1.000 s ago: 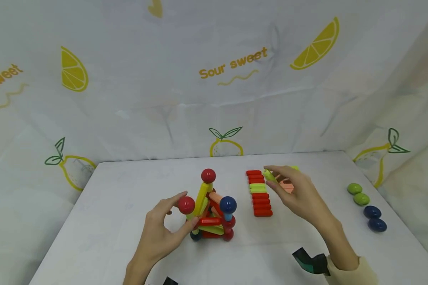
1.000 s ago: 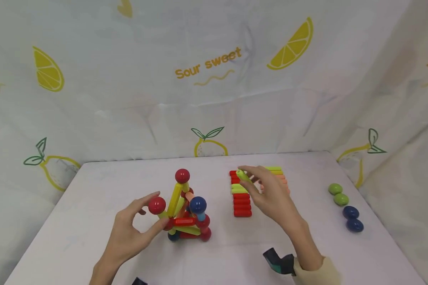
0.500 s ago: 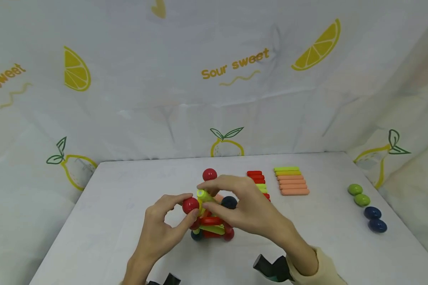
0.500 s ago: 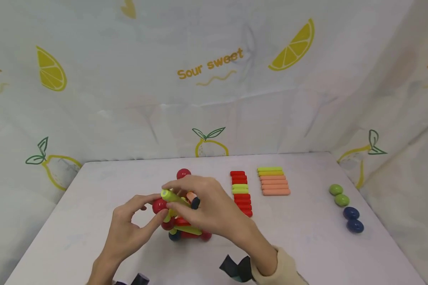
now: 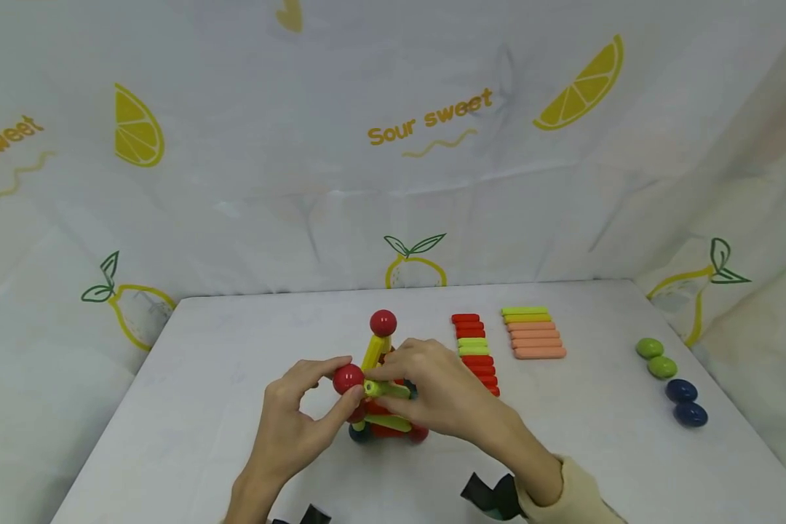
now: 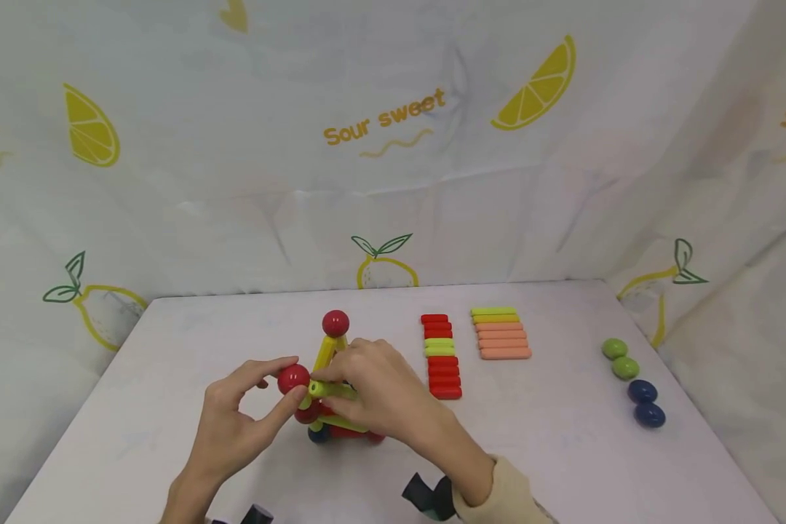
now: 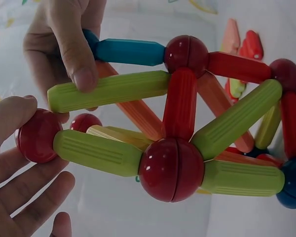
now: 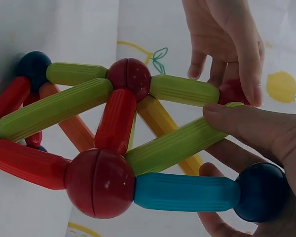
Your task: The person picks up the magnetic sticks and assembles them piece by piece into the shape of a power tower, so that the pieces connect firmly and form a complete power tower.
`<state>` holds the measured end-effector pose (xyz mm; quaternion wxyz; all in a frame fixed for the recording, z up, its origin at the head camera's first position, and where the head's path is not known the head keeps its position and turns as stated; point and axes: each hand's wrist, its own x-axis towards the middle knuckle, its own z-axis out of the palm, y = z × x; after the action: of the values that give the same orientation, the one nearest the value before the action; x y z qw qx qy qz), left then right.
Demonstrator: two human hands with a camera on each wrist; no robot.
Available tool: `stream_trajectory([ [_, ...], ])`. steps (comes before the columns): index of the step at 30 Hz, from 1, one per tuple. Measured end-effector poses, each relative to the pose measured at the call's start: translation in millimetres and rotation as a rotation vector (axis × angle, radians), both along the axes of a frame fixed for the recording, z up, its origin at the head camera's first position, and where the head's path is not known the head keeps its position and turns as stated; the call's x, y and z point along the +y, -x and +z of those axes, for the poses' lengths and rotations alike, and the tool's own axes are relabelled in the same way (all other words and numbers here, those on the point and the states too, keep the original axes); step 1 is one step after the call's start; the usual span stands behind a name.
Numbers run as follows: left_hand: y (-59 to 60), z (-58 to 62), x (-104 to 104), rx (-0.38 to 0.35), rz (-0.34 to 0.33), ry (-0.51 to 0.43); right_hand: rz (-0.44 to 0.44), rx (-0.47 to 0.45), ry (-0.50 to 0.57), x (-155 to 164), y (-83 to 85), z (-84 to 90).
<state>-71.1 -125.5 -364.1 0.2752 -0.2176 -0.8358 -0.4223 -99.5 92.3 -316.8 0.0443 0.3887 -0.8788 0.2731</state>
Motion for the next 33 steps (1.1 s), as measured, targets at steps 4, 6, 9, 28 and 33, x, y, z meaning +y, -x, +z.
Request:
stream_trajectory([
  [4, -0.2, -0.8, -0.5, -0.016, 0.003, -0.001, 0.0, 0.079, -0.06, -3.3, -0.2, -1.9],
  [6, -0.1, -1.0, -1.0, -0.015, 0.003, -0.003, -0.013, 0.098, -0.077, -3.6, -1.1, -0.5],
  [9, 0.0, -1.3, -1.8, 0.003, 0.004, -0.009, -0.028, 0.094, -0.095, -2.8, -2.4, 2.6],
  [28, -0.4, -8.6, -4.9, -0.06, -0.037, 0.003, -0.053, 0.077, -0.068, -5.2, -1.6, 1.8],
  [33, -0.6, -10.6, -4.0, -0.056, -0.052, 0.012, -0.118, 0.036, 0.128, 17.4, -3.3, 3.2],
])
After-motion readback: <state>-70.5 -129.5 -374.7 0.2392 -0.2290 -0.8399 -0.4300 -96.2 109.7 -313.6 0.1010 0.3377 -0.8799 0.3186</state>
